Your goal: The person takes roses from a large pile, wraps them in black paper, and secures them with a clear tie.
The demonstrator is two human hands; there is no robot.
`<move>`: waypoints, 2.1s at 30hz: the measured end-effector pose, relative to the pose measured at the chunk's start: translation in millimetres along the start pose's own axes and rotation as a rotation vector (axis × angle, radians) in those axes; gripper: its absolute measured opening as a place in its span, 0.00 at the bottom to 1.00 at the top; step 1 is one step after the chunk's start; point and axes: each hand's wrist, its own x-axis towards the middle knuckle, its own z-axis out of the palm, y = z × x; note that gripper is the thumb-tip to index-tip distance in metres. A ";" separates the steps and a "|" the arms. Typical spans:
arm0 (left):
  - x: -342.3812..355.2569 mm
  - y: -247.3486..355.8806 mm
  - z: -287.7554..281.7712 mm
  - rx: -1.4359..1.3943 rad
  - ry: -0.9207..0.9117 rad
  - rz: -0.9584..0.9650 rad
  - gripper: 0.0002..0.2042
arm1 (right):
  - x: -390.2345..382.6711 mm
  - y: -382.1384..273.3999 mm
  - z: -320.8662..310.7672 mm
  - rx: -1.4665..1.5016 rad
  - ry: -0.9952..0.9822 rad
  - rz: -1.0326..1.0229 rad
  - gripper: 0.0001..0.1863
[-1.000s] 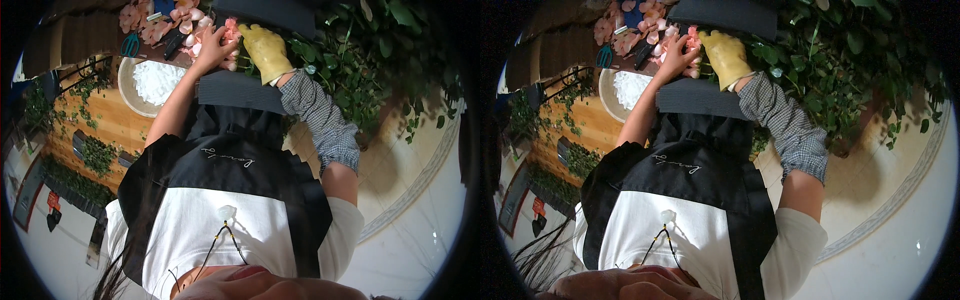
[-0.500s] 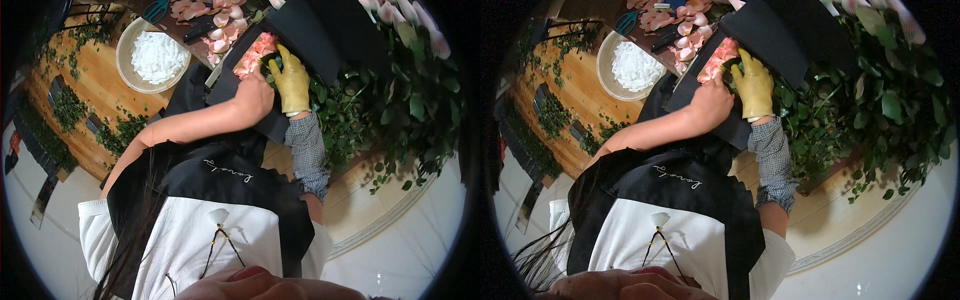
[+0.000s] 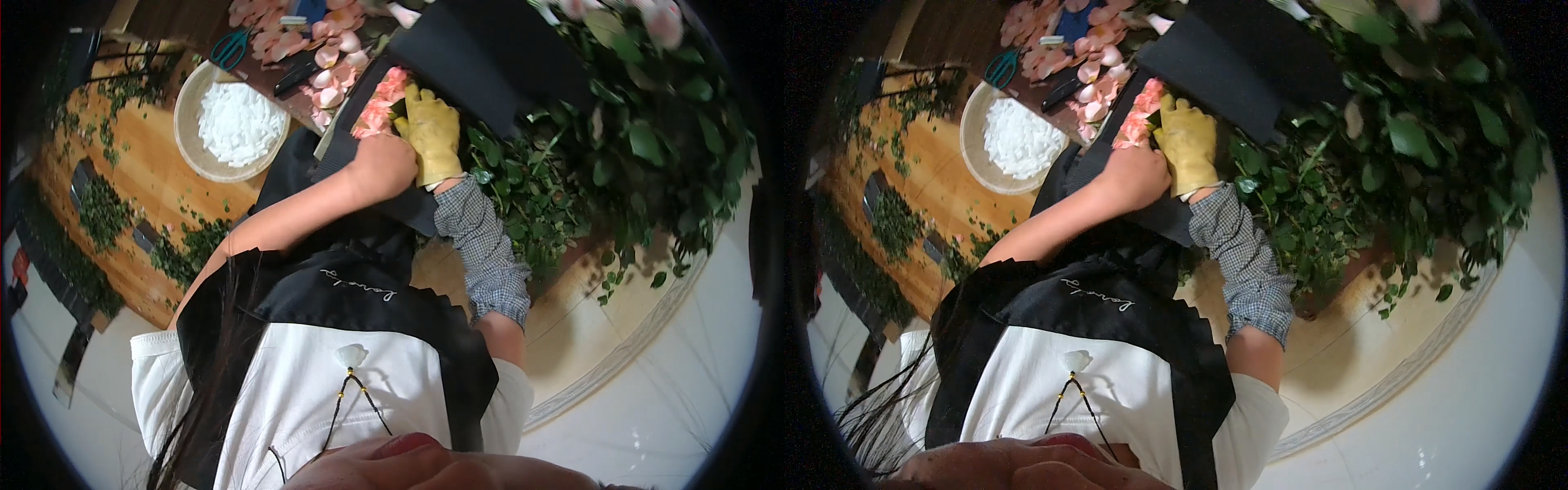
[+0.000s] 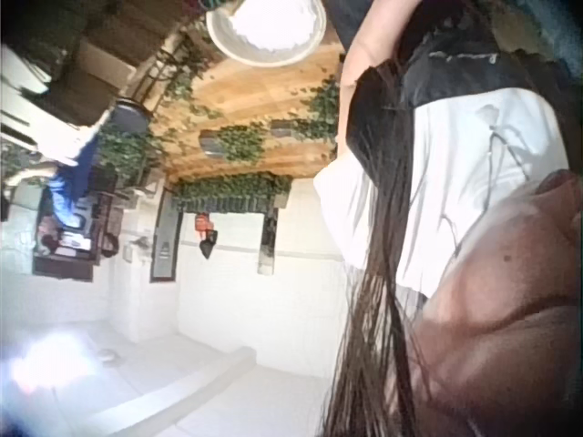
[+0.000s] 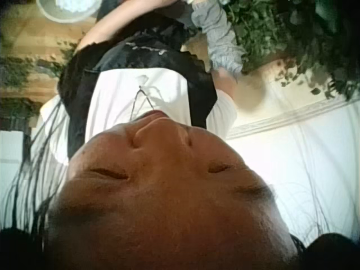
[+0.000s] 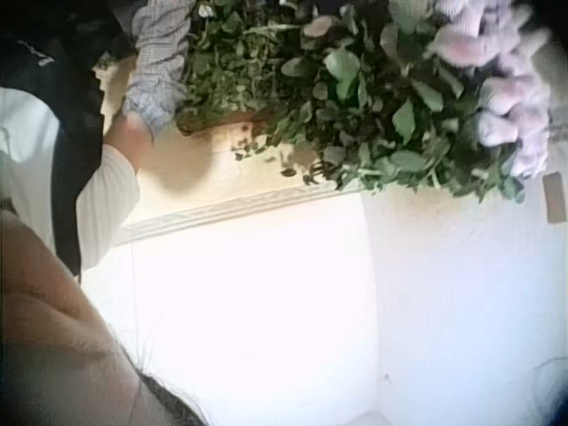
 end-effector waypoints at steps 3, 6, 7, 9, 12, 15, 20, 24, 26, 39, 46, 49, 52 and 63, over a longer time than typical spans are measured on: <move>4.8 -19.5 -8.7 0.025 0.076 -0.015 0.08 | -19.7 12.0 -18.4 0.309 0.120 0.003 0.29; 2.1 -36.7 -14.9 -0.071 -0.018 0.049 0.16 | -53.1 34.9 -45.3 0.946 0.384 -0.089 0.23; 0.4 -40.2 -16.3 -0.101 -0.064 0.055 0.18 | -60.8 45.1 -53.5 0.984 0.571 -0.084 0.21; -1.6 -43.4 -18.4 -0.151 -0.087 0.060 0.21 | -65.6 63.7 -65.0 0.710 0.909 0.354 0.26; -0.4 -43.2 -21.9 -0.143 -0.145 0.096 0.20 | -56.9 81.2 -72.3 0.841 0.531 0.732 0.32; 2.6 -44.7 -22.8 -0.161 -0.163 0.099 0.20 | -69.3 84.4 -78.4 1.251 0.700 0.562 0.31; 4.0 -65.7 -3.1 -0.233 -0.180 0.063 0.18 | -120.4 95.0 -106.6 2.185 0.212 -0.119 0.29; 15.5 -97.5 19.2 -0.555 -0.106 0.285 0.17 | -75.5 80.5 -93.2 1.336 -0.077 -0.176 0.25; 18.8 -116.8 17.0 -0.697 -0.055 0.378 0.16 | -36.9 61.8 -69.9 1.163 -0.035 -0.342 0.26; -86.5 -322.4 -252.2 0.316 1.166 -0.381 0.25 | -41.4 -2.7 7.9 0.014 0.025 -0.231 0.44; -64.7 -364.3 -261.6 0.321 0.844 -0.620 0.31 | -39.2 -4.0 -1.4 0.067 0.068 -0.224 0.45; -71.0 -340.9 -263.8 0.491 0.884 -0.713 0.32 | -43.0 -5.0 -6.4 0.131 0.157 -0.240 0.44; -82.6 -301.0 -251.1 0.577 1.048 -0.439 0.35 | -43.3 -2.9 -8.6 0.175 0.098 -0.205 0.43; 44.9 -123.7 -22.1 -0.627 -0.025 0.053 0.21 | -47.2 -0.2 -6.0 0.282 0.070 -0.066 0.19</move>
